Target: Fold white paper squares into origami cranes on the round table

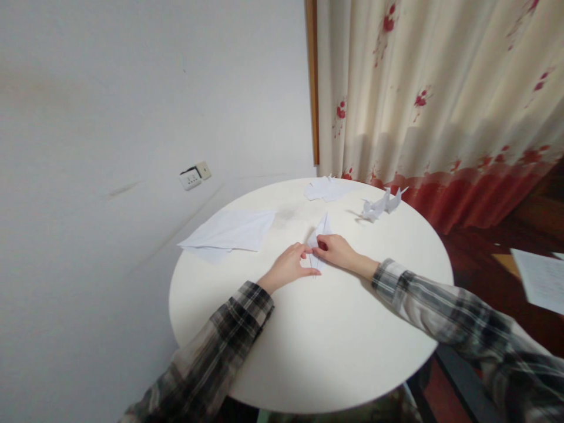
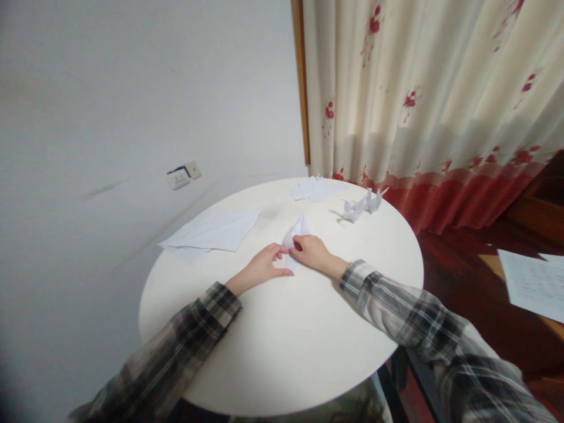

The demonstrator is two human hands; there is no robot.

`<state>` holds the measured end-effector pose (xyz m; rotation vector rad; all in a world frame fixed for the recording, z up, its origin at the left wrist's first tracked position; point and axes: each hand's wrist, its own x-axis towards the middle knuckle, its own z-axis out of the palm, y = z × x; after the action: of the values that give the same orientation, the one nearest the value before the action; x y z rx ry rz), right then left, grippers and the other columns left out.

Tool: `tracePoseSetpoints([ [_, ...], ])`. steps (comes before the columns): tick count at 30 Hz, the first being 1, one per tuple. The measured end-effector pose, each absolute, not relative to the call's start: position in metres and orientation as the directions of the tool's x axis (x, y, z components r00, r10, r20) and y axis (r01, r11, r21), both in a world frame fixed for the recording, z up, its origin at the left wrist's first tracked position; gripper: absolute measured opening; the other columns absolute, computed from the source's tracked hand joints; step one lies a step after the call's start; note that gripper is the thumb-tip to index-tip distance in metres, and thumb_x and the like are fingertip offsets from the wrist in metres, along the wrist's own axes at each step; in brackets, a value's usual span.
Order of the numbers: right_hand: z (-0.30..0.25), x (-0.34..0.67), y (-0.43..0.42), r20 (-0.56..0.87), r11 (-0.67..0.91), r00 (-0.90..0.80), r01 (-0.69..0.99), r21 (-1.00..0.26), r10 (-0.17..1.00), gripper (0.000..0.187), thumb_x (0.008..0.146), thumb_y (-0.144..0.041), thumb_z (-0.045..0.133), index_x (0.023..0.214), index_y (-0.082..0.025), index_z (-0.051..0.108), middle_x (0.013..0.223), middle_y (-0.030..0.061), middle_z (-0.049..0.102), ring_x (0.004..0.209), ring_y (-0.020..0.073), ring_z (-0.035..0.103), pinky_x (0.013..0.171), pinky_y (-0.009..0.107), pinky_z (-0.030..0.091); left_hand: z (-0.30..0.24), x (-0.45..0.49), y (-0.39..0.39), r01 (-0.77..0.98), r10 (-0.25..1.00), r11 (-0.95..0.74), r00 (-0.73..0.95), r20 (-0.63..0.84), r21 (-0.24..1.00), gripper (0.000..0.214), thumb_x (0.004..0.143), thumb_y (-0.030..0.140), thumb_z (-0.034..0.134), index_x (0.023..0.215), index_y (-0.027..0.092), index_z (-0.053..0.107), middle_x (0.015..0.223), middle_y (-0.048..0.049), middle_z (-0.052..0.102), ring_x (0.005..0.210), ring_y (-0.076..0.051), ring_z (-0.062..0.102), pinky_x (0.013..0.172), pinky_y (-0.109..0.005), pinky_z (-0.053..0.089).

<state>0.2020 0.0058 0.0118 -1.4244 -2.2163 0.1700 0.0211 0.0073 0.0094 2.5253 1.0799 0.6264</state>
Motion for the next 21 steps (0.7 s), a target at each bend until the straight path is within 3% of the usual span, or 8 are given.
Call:
tracePoseSetpoints([
  [6,0.0089,0.2014,0.0084,0.433,0.519,-0.334,0.734,-0.439,0.837,0.017,0.078,-0.028,0.053,0.068,-0.015,0.056,0.062,-0.0010,0.052,0.056,0.0087,0.041,0.054,0.020,0.026,0.0140,0.0215,0.0052,0.578,0.703,-0.703,0.652,0.284,0.414,0.046,0.059,0.051,0.068,0.087,0.016,0.056,0.082,-0.0028,0.052,0.076,-0.016,0.049,0.068,-0.028,0.041],
  [12,0.0084,0.2018,0.0094,0.399,0.498,-0.306,0.624,-0.602,0.865,0.016,0.079,-0.026,0.051,0.071,-0.015,0.060,0.056,-0.0026,0.055,0.049,0.0074,0.044,0.051,0.019,0.030,0.0191,0.0230,0.0018,0.585,0.704,-0.703,0.652,0.281,0.403,0.044,0.059,0.049,0.069,0.085,0.016,0.056,0.082,-0.0031,0.052,0.076,-0.016,0.050,0.068,-0.028,0.041],
  [16,0.0080,0.2008,0.0079,0.388,0.478,-0.280,0.573,-0.666,0.878,0.017,0.079,-0.026,0.051,0.088,-0.015,0.061,0.075,0.0020,0.065,0.057,0.0103,0.055,0.058,0.021,0.040,0.0186,0.0229,0.0017,0.577,0.700,-0.706,0.655,0.284,0.410,0.043,0.060,0.049,0.068,0.085,0.016,0.057,0.082,-0.0030,0.052,0.075,-0.016,0.049,0.067,-0.028,0.041],
  [21,0.0076,0.1988,0.0058,0.382,0.472,-0.277,0.550,-0.689,0.882,0.024,0.079,-0.022,0.051,0.102,-0.017,0.055,0.095,0.0063,0.066,0.081,0.0151,0.062,0.072,0.026,0.045,0.0179,0.0226,0.0023,0.574,0.701,-0.705,0.656,0.282,0.417,0.044,0.060,0.050,0.067,0.086,0.016,0.057,0.082,-0.0029,0.052,0.076,-0.016,0.049,0.067,-0.027,0.041],
])
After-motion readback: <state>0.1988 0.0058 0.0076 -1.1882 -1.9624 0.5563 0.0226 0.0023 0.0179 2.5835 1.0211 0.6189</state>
